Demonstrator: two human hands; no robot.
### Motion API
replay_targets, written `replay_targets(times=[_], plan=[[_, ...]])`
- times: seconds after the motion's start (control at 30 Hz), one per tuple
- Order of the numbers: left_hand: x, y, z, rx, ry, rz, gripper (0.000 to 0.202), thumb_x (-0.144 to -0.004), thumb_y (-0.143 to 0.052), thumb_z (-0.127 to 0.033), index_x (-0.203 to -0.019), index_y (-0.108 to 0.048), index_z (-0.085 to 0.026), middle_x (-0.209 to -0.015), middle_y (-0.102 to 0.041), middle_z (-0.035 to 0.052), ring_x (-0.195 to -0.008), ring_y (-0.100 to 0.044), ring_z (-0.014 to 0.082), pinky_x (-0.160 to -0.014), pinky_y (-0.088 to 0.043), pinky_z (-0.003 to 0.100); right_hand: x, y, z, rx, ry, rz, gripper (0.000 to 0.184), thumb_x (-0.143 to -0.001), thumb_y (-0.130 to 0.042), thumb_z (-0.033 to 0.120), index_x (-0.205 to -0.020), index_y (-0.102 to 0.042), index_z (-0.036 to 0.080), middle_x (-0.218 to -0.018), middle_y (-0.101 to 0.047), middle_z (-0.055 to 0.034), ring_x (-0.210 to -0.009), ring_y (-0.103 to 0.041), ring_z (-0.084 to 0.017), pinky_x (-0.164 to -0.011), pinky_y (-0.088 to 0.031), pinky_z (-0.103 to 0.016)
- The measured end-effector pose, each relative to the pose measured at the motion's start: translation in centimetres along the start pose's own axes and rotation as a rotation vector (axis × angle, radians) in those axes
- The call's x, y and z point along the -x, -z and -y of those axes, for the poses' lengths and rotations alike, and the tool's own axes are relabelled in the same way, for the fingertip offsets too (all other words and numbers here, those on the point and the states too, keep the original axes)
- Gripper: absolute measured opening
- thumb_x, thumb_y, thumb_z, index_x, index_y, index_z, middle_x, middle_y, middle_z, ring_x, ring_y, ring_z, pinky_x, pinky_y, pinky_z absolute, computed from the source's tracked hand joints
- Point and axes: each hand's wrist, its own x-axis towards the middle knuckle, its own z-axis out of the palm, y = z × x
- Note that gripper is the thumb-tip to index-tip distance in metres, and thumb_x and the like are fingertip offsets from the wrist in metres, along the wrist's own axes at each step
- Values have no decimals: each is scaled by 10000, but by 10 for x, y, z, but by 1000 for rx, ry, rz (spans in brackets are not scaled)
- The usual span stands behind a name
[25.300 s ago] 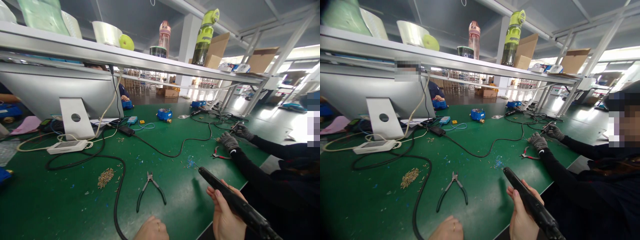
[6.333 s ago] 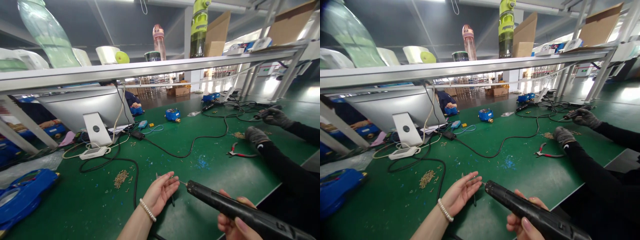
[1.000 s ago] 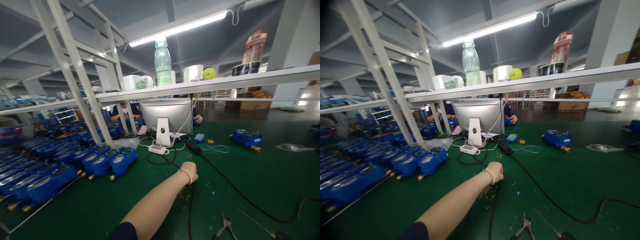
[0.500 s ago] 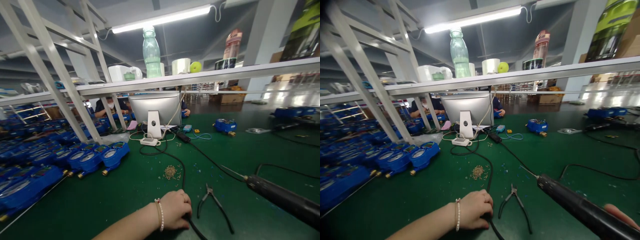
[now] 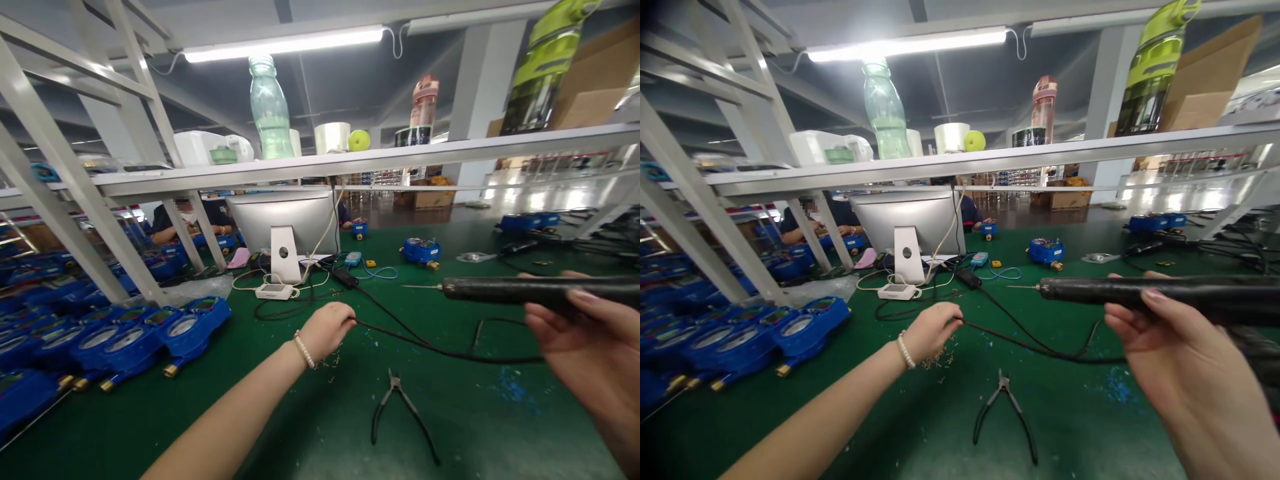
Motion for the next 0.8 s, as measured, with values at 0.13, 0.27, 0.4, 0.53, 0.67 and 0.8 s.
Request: replay_targets(times=[0.13, 0.27, 0.4, 0.53, 0.67, 0.8], plan=[[-38, -32, 23, -116, 133, 31, 168, -910, -495, -255, -976, -590, -133, -932, -631, 51, -926, -601, 192, -816, -507, 400, -71, -46, -42, -19, -141, 28, 70, -857, -586, 173, -915, -579, 134, -791, -572, 22, -644, -603, -53, -598, -533, -173], [-50, -72, 36, -189, 223, 123, 167, -888, -539, -263, -972, -602, -134, -924, -635, 46, -874, -615, 181, -768, -527, 380, -128, -55, -114, 84, -339, -96, 223, -886, -555, 199, -1092, -533, 117, -943, -592, -37, -736, -610, -103, -578, -542, -230], [-51, -95, 45, -195, 262, 169, 158, -876, -561, -266, -939, -615, -132, -940, -642, 50, -906, -615, 188, -778, -530, 385, -162, -56, -167, 212, -480, -223, 321, -863, -590, 212, -1167, -505, 153, -1048, -584, -55, -770, -608, -128, -577, -551, -245], [-47, -105, 50, -153, 262, 160, 133, -868, -571, -250, -888, -631, -133, -950, -650, 52, -971, -602, 201, -825, -518, 409, -178, -54, -191, 317, -602, -205, 334, -873, -580, 242, -1185, -500, 156, -1064, -588, -64, -790, -614, -138, -595, -557, -261], [-37, -103, 46, -95, 263, 96, 138, -869, -564, -232, -954, -633, -147, -1061, -640, 67, -1051, -575, 217, -881, -495, 438, -178, -53, -196, 457, -666, -108, 317, -904, -531, 254, -1202, -487, 156, -1062, -595, -68, -791, -621, -141, -614, -560, -275], [-11, -81, 39, -41, 301, -7, 231, -861, -569, -228, -1082, -607, -170, -1159, -621, 74, -1121, -544, 225, -933, -474, 444, -152, -51, -182, 661, -537, 96, 307, -920, -483, 230, -1214, -465, 144, -1038, -608, -72, -736, -626, -125, -612, -544, -261]])
